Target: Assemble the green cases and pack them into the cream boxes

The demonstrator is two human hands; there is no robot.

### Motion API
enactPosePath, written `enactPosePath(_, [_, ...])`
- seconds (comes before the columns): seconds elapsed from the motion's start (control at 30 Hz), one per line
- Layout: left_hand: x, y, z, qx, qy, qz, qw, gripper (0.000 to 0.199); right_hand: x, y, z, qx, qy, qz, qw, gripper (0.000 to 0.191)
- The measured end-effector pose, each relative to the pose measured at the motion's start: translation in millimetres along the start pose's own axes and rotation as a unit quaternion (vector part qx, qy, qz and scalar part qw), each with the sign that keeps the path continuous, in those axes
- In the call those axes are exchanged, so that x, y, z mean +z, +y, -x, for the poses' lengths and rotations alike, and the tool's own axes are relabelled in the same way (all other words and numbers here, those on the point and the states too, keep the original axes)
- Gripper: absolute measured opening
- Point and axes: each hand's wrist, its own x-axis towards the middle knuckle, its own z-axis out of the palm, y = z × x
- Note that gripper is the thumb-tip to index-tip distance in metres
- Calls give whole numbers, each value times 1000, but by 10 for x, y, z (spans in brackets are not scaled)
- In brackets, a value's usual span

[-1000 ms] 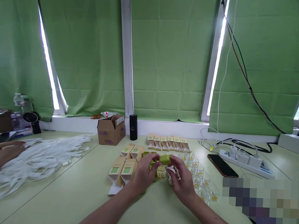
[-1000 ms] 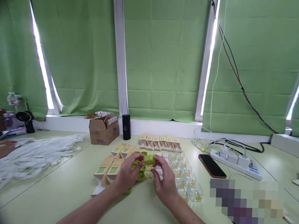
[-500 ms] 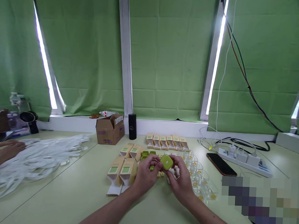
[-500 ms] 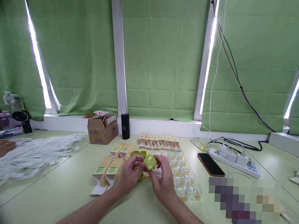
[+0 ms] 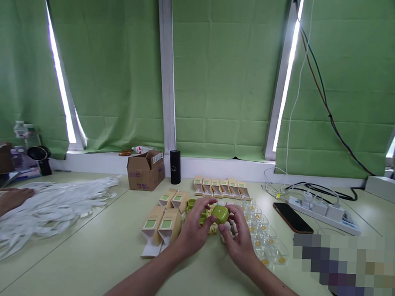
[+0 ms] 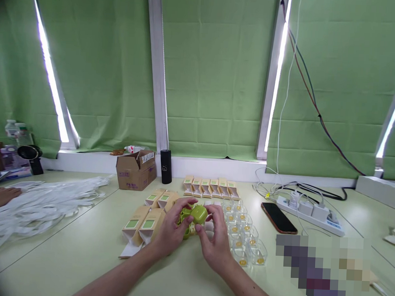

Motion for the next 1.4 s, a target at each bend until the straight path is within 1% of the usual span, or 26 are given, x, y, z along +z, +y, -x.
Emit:
enactPosePath(0.17, [-12,29,4,53,-55,-2,997,38,-3,5,-5,-2,1,8,1000,28])
enactPosePath(0.27, [-22,47,11,67,-86,7,994,42,0,32,-2,2,-1,13,1000,27])
enactPosePath(0.33, [-28,59,11,64,-93,17,994,44,2,57,-4,3,2,15,1000,27])
enactPosePath(0.43, [-27,77,11,27,-84,23,996,43,3,82,-16,-2,8,25,1000,27])
enactPosePath(0.53, [-8,79,13,-33,-70,34,996,40,-5,78,-25,-7,11,45,999,28])
enactPosePath(0.6, [11,58,11,-76,-60,66,993,40,-18,67,-30,-7,8,53,999,29])
enactPosePath(0.7, [29,-11,-15,-131,-20,141,981,44,-54,58,-48,3,15,58,998,28])
enactPosePath(0.77, [26,-70,-49,-147,16,192,970,46,-87,60,-74,2,33,90,995,23])
enactPosePath(0.8, [20,-97,-69,-149,34,214,965,47,-102,61,-87,-10,30,118,992,19])
enactPosePath(0.83, [12,-121,-89,-149,50,231,960,47,-115,61,-99,-28,13,153,988,15])
enactPosePath(0.87, [3,-140,-108,-151,66,245,956,48,-123,58,-106,-50,-21,189,980,13])
enactPosePath(0.93, [-17,-159,-136,-161,93,260,947,51,-123,47,-102,-82,-104,260,956,19])
enactPosePath(1.0, [-33,-156,-150,-176,107,270,941,52,-104,29,-78,-86,-179,319,927,22])
enactPosePath(1.1, [-46,-132,-150,-189,112,284,933,53,-70,11,-35,-70,-263,378,885,19])
enactPosePath(1.17, [-47,-118,-147,-192,115,293,930,53,-58,12,-21,-61,-297,400,865,16])
enactPosePath(1.23, [-46,-107,-146,-194,119,299,927,54,-53,21,-20,-52,-318,412,852,15])
enactPosePath(1.4, [-47,-86,-142,-197,114,311,923,55,-47,43,-29,-41,-343,420,839,17])
